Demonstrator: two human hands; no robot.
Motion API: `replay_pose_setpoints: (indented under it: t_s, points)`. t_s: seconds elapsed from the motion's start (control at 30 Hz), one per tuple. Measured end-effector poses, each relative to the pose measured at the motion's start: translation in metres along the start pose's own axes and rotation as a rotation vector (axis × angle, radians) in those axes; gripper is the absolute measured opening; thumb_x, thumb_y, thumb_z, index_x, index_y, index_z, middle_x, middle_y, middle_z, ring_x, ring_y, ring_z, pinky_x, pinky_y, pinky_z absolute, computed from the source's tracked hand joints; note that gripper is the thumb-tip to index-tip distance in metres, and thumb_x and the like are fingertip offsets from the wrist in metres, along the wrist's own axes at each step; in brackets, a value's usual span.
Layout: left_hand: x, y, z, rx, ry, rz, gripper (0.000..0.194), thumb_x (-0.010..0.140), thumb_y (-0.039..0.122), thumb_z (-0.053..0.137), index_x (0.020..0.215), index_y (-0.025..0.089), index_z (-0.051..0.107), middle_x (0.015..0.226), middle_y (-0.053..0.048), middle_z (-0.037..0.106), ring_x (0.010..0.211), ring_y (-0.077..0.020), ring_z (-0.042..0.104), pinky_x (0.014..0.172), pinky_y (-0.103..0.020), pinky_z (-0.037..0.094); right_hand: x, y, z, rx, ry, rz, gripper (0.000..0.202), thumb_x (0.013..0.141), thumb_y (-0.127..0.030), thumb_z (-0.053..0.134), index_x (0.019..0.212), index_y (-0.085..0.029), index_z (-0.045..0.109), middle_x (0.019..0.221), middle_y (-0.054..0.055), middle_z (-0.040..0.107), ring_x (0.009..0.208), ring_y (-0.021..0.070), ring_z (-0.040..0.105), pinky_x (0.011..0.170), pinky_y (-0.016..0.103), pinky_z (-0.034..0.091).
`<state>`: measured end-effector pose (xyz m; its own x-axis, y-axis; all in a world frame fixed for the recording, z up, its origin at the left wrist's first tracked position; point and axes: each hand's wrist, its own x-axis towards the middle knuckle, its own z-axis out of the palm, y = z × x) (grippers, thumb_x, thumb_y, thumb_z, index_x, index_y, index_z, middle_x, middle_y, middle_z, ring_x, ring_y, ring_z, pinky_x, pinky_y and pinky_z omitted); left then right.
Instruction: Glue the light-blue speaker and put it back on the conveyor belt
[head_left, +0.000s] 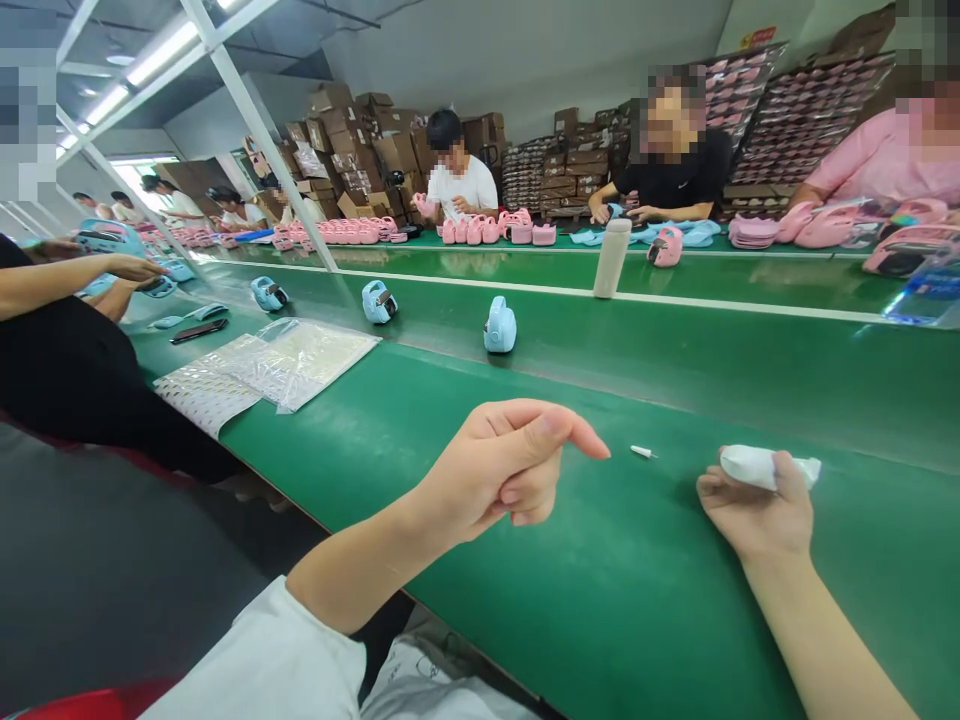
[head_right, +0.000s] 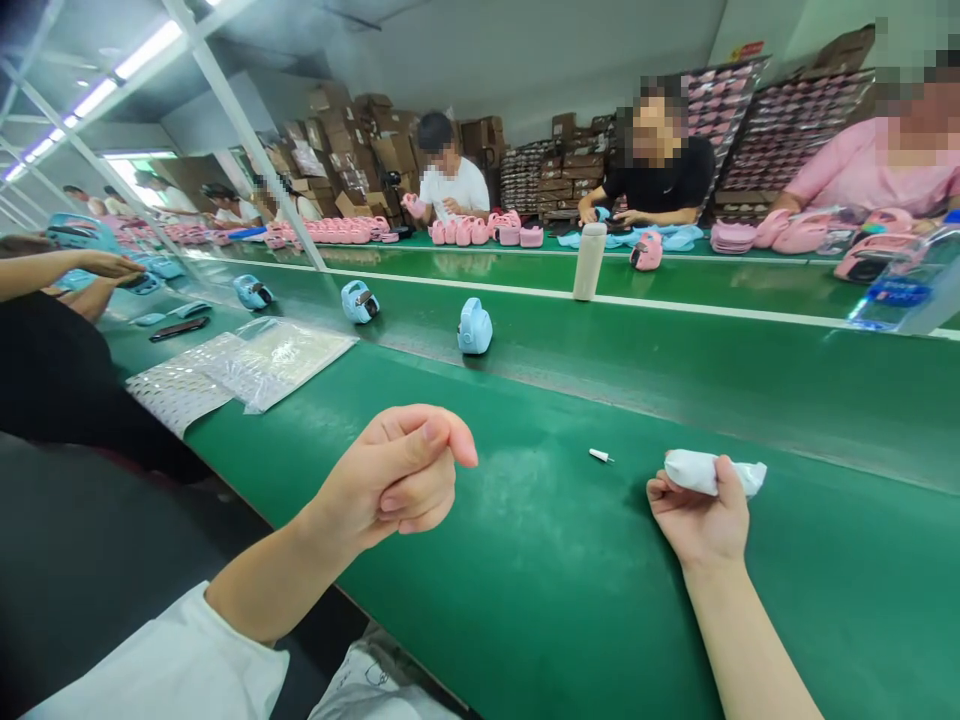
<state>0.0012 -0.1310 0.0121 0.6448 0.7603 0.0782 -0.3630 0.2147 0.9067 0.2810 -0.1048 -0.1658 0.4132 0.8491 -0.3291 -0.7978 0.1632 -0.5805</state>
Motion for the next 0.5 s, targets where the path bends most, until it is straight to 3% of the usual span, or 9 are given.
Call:
replay_pose_setpoints:
  t_s: [0.23, 0.43, 0.5]
  points:
    - [-0.012, 0.000, 0.003, -0.074, -0.038, 0.028, 0.025, 0.090, 0.031, 0.053, 0.082, 0.017, 0.071, 0.037, 0.010, 0.025, 0.030, -0.0019, 0.020, 0.033, -0.012, 0.029, -0.004, -0.002, 0.006, 0.053, 0.069, 0.045, 0.027, 0.089, -0.028, 0.038, 0.073, -0.016, 0.057, 0.070, 0.005, 0.056, 0.050, 0.0143, 0.046, 0.038, 0.024, 0.044]
    - [-0.017, 0.006, 0.012, -0.136, -0.048, 0.110, 0.022, 0.088, 0.032, 0.055, 0.081, 0.019, 0.072, 0.034, 0.010, 0.024, 0.027, -0.0025, 0.017, 0.029, -0.013, 0.028, -0.008, -0.004, 0.009, 0.067, 0.083, 0.032, 0.030, 0.091, -0.030, 0.035, 0.074, -0.015, 0.056, 0.069, 0.006, 0.054, 0.049, 0.0139, 0.045, 0.037, 0.023, 0.042]
    - [-0.020, 0.008, 0.008, -0.107, -0.025, 0.123, 0.021, 0.086, 0.032, 0.057, 0.080, 0.020, 0.072, 0.033, 0.010, 0.023, 0.026, -0.0025, 0.017, 0.029, -0.013, 0.028, -0.009, -0.006, 0.009, 0.070, 0.079, 0.041, 0.032, 0.092, -0.029, 0.034, 0.074, -0.015, 0.056, 0.069, 0.007, 0.054, 0.050, 0.0144, 0.046, 0.038, 0.024, 0.041]
